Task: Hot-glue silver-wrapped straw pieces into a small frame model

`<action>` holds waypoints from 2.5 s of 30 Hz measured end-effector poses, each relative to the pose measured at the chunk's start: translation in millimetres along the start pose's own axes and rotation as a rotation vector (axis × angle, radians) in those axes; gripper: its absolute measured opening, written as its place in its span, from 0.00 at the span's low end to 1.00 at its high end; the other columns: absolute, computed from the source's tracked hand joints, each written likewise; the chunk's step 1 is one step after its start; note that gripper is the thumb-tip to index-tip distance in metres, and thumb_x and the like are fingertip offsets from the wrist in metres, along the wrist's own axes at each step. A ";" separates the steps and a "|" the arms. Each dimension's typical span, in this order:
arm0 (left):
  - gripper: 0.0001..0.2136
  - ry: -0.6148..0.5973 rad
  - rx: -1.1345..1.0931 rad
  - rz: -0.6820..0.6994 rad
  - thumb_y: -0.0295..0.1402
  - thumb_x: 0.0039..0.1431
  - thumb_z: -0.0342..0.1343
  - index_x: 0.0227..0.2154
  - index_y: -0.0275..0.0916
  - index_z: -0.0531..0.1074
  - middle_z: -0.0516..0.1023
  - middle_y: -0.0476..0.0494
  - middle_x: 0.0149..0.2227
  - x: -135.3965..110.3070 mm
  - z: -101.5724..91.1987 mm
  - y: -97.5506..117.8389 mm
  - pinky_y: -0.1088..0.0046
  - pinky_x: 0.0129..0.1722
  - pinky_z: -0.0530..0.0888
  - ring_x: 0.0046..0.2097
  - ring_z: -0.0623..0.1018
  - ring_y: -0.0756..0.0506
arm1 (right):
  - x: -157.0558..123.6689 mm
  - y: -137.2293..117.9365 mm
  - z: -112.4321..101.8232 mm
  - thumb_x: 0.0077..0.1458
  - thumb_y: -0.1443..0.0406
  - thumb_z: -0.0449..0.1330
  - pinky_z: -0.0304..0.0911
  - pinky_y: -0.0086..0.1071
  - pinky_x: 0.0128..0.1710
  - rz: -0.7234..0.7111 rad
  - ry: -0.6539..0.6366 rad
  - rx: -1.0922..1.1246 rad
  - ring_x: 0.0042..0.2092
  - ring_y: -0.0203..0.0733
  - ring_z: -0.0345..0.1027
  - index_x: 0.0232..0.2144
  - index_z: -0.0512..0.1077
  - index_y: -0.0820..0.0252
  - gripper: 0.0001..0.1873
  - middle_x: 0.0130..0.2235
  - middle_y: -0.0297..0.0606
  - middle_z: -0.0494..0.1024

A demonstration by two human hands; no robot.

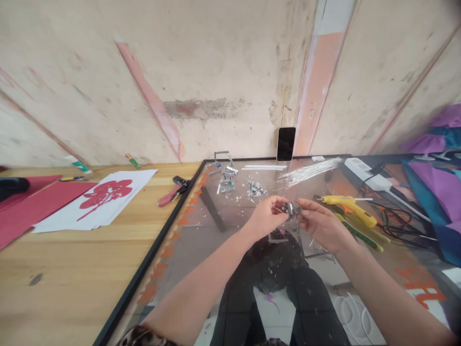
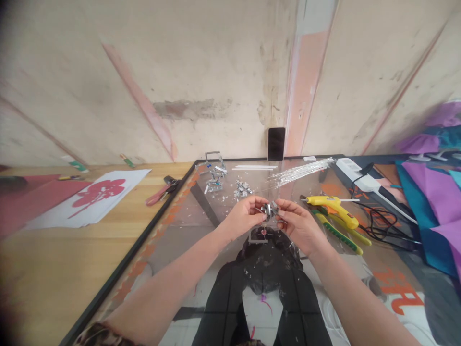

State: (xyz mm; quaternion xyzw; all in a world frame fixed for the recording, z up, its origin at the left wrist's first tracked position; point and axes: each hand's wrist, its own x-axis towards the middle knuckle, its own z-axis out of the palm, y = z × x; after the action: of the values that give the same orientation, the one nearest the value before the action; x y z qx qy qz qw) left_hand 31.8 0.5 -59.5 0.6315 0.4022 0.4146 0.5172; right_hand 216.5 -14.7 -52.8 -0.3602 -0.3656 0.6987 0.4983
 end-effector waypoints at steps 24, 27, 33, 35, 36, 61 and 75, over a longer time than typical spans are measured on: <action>0.15 0.028 0.082 0.046 0.25 0.50 0.55 0.43 0.36 0.69 0.74 0.43 0.37 -4.2 4.4 6.5 0.75 0.33 0.73 0.33 0.73 0.52 | -1.4 2.1 3.3 0.42 0.62 0.69 0.46 0.23 0.17 0.053 0.047 -0.165 0.23 0.27 0.54 0.34 0.72 0.59 0.15 0.26 0.29 0.67; 0.15 0.035 0.104 0.053 0.23 0.50 0.53 0.43 0.37 0.68 0.73 0.45 0.36 -7.3 7.9 10.7 0.77 0.31 0.73 0.31 0.73 0.53 | -1.8 7.2 6.2 0.42 0.58 0.68 0.50 0.24 0.19 -0.049 0.105 -0.407 0.23 0.27 0.53 0.35 0.71 0.58 0.17 0.28 0.29 0.69; 0.16 0.015 0.158 0.043 0.24 0.51 0.52 0.44 0.38 0.68 0.73 0.45 0.35 -10.0 11.0 14.9 0.79 0.23 0.71 0.26 0.72 0.53 | 0.7 11.1 4.2 0.45 0.55 0.64 0.55 0.28 0.23 -0.184 0.213 -0.747 0.24 0.31 0.58 0.32 0.71 0.57 0.14 0.27 0.30 0.71; 0.17 0.022 0.179 0.058 0.24 0.50 0.52 0.45 0.38 0.68 0.73 0.45 0.35 -9.3 11.1 14.3 0.78 0.25 0.72 0.26 0.72 0.53 | 1.1 10.2 3.5 0.46 0.55 0.63 0.55 0.28 0.24 -0.210 0.222 -0.804 0.24 0.32 0.59 0.32 0.71 0.58 0.14 0.25 0.30 0.70; 0.17 0.027 0.185 0.069 0.24 0.50 0.53 0.45 0.38 0.68 0.74 0.44 0.36 -8.8 11.0 13.7 0.78 0.27 0.73 0.27 0.73 0.53 | 1.3 9.7 3.0 0.46 0.55 0.62 0.55 0.28 0.24 -0.219 0.224 -0.828 0.24 0.32 0.59 0.32 0.71 0.58 0.14 0.25 0.30 0.70; 0.17 0.172 0.341 0.177 0.28 0.49 0.55 0.44 0.38 0.70 0.76 0.42 0.40 5.4 -1.9 -21.0 0.71 0.38 0.74 0.35 0.75 0.48 | 33.6 23.3 -19.8 0.48 0.56 0.61 0.63 0.44 0.51 -0.284 0.131 -0.833 0.53 0.51 0.66 0.53 0.65 0.55 0.29 0.56 0.46 0.68; 0.12 0.310 0.254 0.158 0.38 0.60 0.49 0.35 0.37 0.74 0.75 0.45 0.29 1.0 -17.4 -17.4 0.74 0.33 0.70 0.30 0.72 0.49 | 11.5 25.3 -42.6 0.55 0.60 0.54 0.65 0.36 0.42 -0.710 0.181 -1.438 0.41 0.45 0.71 0.36 0.72 0.52 0.09 0.39 0.37 0.77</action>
State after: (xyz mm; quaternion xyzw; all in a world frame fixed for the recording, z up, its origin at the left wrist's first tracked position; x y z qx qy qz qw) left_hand 14.4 9.5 -74.5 0.6500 0.4752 0.4918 0.3314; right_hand 239.7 -3.1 -96.5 -0.5103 -0.7767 0.0606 0.3642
